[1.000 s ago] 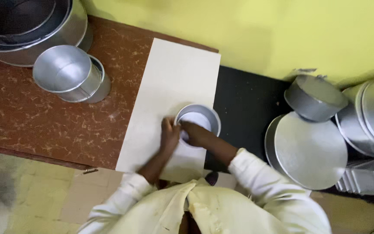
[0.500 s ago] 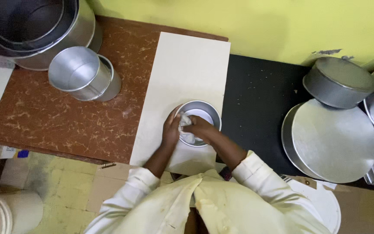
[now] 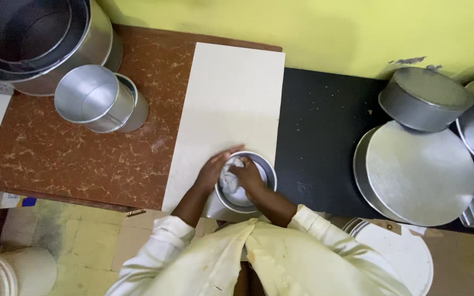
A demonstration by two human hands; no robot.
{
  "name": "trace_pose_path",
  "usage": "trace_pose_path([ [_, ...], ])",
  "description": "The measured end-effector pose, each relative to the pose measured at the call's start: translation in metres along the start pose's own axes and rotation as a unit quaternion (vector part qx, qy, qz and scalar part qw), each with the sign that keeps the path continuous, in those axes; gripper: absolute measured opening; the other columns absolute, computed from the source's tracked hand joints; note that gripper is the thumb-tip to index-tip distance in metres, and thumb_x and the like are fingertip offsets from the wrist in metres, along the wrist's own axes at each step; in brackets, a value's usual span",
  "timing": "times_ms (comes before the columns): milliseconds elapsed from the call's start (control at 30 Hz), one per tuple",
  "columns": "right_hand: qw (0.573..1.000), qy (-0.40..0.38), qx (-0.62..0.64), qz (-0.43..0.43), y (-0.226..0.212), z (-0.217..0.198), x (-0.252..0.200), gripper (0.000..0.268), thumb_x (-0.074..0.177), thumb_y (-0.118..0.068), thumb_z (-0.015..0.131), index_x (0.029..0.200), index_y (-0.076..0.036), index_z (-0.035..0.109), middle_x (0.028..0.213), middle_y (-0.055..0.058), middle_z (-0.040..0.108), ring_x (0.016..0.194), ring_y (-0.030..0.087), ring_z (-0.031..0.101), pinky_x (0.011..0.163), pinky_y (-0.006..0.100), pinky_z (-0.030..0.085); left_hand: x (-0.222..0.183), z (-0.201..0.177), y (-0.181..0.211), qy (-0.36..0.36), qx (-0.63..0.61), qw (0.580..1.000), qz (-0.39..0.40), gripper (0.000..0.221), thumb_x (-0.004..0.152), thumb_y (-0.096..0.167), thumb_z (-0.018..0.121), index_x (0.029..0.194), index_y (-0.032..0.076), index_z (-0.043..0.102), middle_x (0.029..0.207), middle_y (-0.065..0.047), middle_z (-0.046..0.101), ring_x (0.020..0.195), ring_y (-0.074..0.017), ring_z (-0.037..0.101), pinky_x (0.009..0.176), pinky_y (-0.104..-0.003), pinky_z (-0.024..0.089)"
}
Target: The person wipes the interior and exterior surfaces of several circular metal baking pans of various sizes with a cloth.
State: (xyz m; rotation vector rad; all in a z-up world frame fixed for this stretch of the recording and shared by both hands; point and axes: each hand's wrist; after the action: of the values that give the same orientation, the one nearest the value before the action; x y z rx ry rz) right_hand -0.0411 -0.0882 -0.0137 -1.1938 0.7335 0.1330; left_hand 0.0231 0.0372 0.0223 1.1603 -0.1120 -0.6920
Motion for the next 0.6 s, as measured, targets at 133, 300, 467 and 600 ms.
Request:
trace_pose_path([
  [133, 0.998, 0.055, 0.031, -0.007, -0.013, -0.027, 0.021, 0.054, 0.097, -0.009, 0.079, 0.145, 0.005, 0.059, 0.116, 0.022, 0.075, 0.090, 0.026, 0.077, 0.073, 0.040, 0.065, -0.019, 0.024, -0.048, 0.046, 0.067, 0.994, 0.076, 0.052, 0.116, 0.030, 0.055, 0.163, 0.008, 0.059, 0.164, -0.017, 0.061, 0.153, -0.0283, 0.053, 0.131, -0.046, 0.038],
  [300, 0.908, -0.049, -0.394, -0.133, -0.035, -0.054, 0.034, 0.075, 0.091, -0.046, 0.085, 0.150, -0.002, 0.068, 0.141, 0.031, 0.073, 0.138, 0.052, 0.064, 0.116, 0.061, 0.051, -0.012, 0.027, -0.060, 0.246, 0.097, 0.960, 0.093, 0.037, 0.122, 0.037, 0.048, 0.132, 0.003, 0.059, 0.127, -0.022, 0.061, 0.115, -0.0311, 0.057, 0.108, -0.053, 0.043],
  [467, 0.872, -0.203, -0.428, -0.124, 0.019, -0.039, 0.035, 0.053, 0.075, -0.031, 0.095, 0.125, -0.019, 0.082, 0.137, 0.009, 0.078, 0.135, 0.035, 0.070, 0.116, 0.046, 0.053, 0.003, 0.015, -0.010, 0.063, 0.067, 0.991, 0.097, 0.048, 0.118, 0.034, 0.054, 0.157, 0.007, 0.061, 0.149, -0.019, 0.064, 0.142, -0.0285, 0.058, 0.118, -0.044, 0.046],
  [600, 0.998, 0.016, -0.057, 0.018, -0.022, -0.034, -0.004, 0.068, 0.093, -0.017, 0.086, 0.152, 0.005, 0.060, 0.115, 0.017, 0.071, 0.091, 0.023, 0.073, 0.077, 0.036, 0.062, -0.035, 0.051, 0.027, -0.008, 0.079, 0.994, 0.072, 0.054, 0.118, 0.033, 0.048, 0.161, 0.002, 0.060, 0.160, -0.022, 0.064, 0.156, -0.0329, 0.051, 0.133, -0.048, 0.033],
])
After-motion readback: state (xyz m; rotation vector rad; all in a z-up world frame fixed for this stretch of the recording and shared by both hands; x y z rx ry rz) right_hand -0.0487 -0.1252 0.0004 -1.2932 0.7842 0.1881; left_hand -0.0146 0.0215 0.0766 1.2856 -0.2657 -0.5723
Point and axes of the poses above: each hand's wrist, its own x-axis towards the middle knuckle, its own z-axis out of the palm, y = z × x
